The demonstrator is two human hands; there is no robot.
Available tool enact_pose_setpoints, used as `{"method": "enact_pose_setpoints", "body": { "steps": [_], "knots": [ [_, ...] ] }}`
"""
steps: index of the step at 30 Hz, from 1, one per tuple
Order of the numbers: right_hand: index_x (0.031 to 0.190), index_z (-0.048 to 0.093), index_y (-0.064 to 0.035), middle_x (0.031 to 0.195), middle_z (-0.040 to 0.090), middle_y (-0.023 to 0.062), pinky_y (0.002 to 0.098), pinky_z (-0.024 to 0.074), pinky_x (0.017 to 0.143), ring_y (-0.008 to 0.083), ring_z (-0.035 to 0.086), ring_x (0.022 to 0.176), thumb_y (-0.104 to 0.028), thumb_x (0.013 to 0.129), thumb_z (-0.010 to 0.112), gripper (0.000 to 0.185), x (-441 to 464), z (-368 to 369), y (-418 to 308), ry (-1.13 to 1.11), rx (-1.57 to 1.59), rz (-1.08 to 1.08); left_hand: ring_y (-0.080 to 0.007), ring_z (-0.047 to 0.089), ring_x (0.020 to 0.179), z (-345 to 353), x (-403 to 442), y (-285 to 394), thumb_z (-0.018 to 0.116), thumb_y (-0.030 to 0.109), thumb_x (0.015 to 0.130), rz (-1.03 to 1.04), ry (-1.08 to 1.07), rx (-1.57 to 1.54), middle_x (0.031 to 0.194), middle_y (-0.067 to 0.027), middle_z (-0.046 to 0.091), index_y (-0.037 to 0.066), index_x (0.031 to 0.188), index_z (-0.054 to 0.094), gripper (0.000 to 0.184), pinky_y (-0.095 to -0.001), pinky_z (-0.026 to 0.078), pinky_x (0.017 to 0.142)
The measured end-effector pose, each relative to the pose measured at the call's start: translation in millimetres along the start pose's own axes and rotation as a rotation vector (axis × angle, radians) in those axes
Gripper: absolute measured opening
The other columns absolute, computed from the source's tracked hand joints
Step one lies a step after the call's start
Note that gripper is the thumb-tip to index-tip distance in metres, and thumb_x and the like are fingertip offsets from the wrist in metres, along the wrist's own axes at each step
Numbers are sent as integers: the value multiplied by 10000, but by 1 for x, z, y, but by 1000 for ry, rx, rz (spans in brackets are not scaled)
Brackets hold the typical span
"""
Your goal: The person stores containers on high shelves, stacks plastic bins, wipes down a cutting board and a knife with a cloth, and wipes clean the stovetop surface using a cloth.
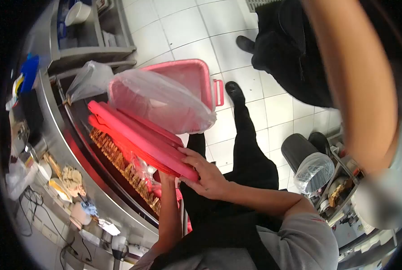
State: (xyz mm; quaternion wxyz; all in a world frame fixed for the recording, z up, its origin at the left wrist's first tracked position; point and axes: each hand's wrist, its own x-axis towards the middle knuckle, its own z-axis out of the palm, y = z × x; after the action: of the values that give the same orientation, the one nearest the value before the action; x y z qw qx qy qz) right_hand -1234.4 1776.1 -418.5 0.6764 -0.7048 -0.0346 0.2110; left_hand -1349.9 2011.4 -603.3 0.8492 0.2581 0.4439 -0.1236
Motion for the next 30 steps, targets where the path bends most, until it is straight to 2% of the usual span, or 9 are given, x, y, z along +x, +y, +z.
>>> {"method": "enact_pose_setpoints", "body": {
  "steps": [3, 7, 9, 11, 15, 19, 23, 25, 30],
  "knots": [
    [1280, 460, -80, 1454, 402, 183, 426, 426, 1041, 330, 521, 1250, -131, 684, 884, 733, 18, -15, -7, -204, 103, 6, -315, 544, 1231, -11, 9, -8, 450, 502, 1006, -4, -51, -108, 1408, -143, 493, 50, 1448, 362, 639, -464, 510, 993],
    [1431, 402, -46, 1270, 579, 168, 431, 426, 1021, 277, 565, 1190, -398, 966, 583, 610, 76, -34, 53, -582, 911, 414, -311, 559, 1207, 0, 13, -2, 474, 486, 1003, 154, 78, -100, 1382, -145, 512, 35, 1433, 377, 631, -461, 520, 981],
    [1446, 393, -14, 1221, 623, 179, 400, 425, 1026, 260, 572, 1187, -488, 1034, 372, 629, 116, -45, 65, -719, 713, 427, -309, 567, 1196, 9, 16, -1, 486, 479, 1002, 227, 144, -88, 1369, -146, 521, 28, 1426, 384, 627, -460, 525, 975],
    [1438, 402, -3, 1326, 561, 196, 371, 415, 1046, 249, 544, 1229, -448, 1046, 387, 593, 160, -65, 39, -685, 401, 653, -308, 574, 1184, 16, 17, -3, 498, 471, 1000, 289, 207, -81, 1356, -147, 531, 21, 1418, 391, 623, -458, 530, 968],
    [1470, 360, -11, 1441, 428, 282, 419, 361, 1105, 399, 410, 1346, -441, 945, 584, 715, 194, -96, 101, -296, -868, -48, -281, 626, 1087, 30, 27, -7, 581, 441, 970, 397, 305, -34, 1271, -161, 587, -15, 1372, 437, 624, -424, 557, 908],
    [1436, 404, 14, 1445, 437, 262, 412, 331, 1126, 403, 392, 1360, -415, 910, 638, 718, 190, -125, 115, -127, -948, 66, -229, 643, 964, 50, 39, -22, 712, 332, 910, 507, 440, -63, 1150, -146, 649, -51, 1248, 551, 536, -362, 551, 842],
    [1395, 458, 3, 1362, 541, 157, 369, 386, 1067, 283, 475, 1302, -437, 1004, 499, 590, 161, -136, 117, 57, 57, 460, -164, 631, 930, 85, 57, -27, 786, 234, 854, 665, 641, 31, 1086, -121, 682, -63, 1131, 632, 434, -317, 525, 828],
    [1453, 389, -15, 1452, 450, 172, 442, 361, 1085, 283, 439, 1337, -531, 1003, 436, 686, 144, -149, 145, 106, 61, 447, -160, 633, 958, 89, 74, -37, 784, 215, 856, 859, 663, 103, 1086, -125, 690, -71, 1108, 641, 407, -327, 525, 831],
    [1552, 143, -84, 1580, 217, 193, 513, 287, 1123, 364, 231, 1450, -650, 913, 522, 934, 126, -113, 140, 51, -181, 587, -395, 666, 889, 89, 104, -66, 791, 546, 736, 704, 1182, 553, 968, -242, 688, -76, 1066, 632, 722, -441, 537, 845]
  ]
}}
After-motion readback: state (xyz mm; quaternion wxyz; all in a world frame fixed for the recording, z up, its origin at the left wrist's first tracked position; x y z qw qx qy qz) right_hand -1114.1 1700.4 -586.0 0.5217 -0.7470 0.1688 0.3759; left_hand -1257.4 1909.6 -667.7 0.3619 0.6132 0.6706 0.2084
